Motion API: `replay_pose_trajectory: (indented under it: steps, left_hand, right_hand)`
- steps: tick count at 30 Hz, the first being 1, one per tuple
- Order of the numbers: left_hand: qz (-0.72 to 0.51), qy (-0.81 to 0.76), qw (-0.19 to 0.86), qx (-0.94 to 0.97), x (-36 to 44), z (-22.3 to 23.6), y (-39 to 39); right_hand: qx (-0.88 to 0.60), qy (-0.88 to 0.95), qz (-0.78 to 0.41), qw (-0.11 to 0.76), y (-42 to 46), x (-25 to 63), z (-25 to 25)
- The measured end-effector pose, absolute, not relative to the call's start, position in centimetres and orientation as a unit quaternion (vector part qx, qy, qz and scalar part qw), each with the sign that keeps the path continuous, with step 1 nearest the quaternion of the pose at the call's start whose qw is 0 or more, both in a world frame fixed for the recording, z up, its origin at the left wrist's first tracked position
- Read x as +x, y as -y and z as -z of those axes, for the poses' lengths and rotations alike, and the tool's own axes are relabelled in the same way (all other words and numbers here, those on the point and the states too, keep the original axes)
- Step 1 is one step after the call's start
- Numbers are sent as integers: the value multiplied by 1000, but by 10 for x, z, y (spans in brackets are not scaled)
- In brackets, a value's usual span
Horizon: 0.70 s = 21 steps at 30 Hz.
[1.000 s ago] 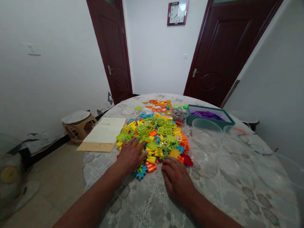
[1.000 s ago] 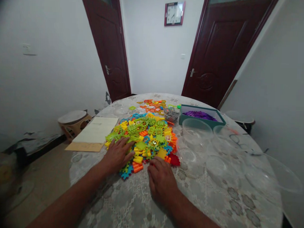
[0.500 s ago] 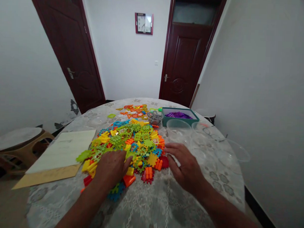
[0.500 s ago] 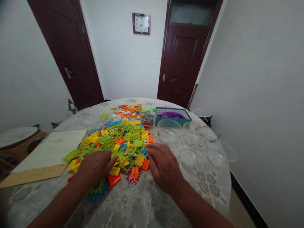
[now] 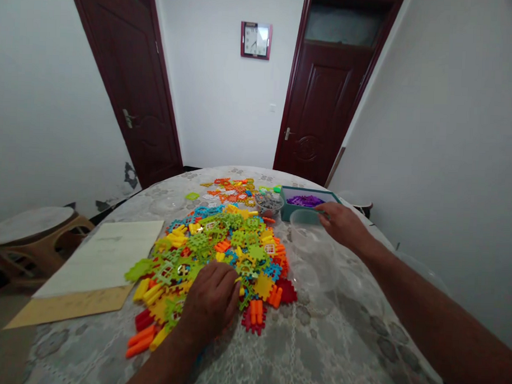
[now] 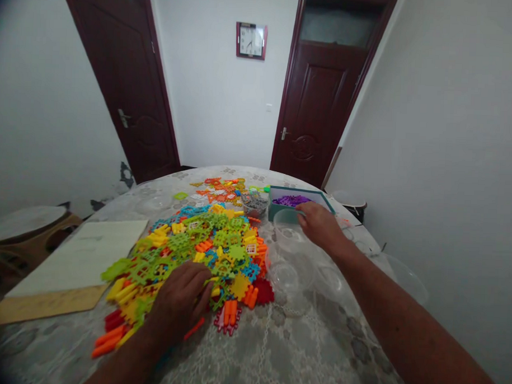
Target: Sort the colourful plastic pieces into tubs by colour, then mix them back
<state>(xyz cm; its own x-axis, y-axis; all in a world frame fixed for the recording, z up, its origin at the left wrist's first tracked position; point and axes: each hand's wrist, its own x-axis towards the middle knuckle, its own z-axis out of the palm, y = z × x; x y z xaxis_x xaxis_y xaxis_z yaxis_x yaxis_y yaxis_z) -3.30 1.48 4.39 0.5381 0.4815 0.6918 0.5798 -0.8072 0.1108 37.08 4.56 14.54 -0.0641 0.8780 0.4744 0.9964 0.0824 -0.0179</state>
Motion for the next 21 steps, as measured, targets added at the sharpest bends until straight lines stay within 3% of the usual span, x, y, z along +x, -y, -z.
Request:
replay_pose_trajectory:
  steps: [9, 21]
  left_hand:
    - [325, 316, 20, -891, -36, -39, -13]
    - [251, 274, -36, -928, -35, -38, -2]
  right_hand:
    - [-653, 752, 89, -19, -139, 265, -144]
    - [-666, 730, 129, -82, -175, 254, -113]
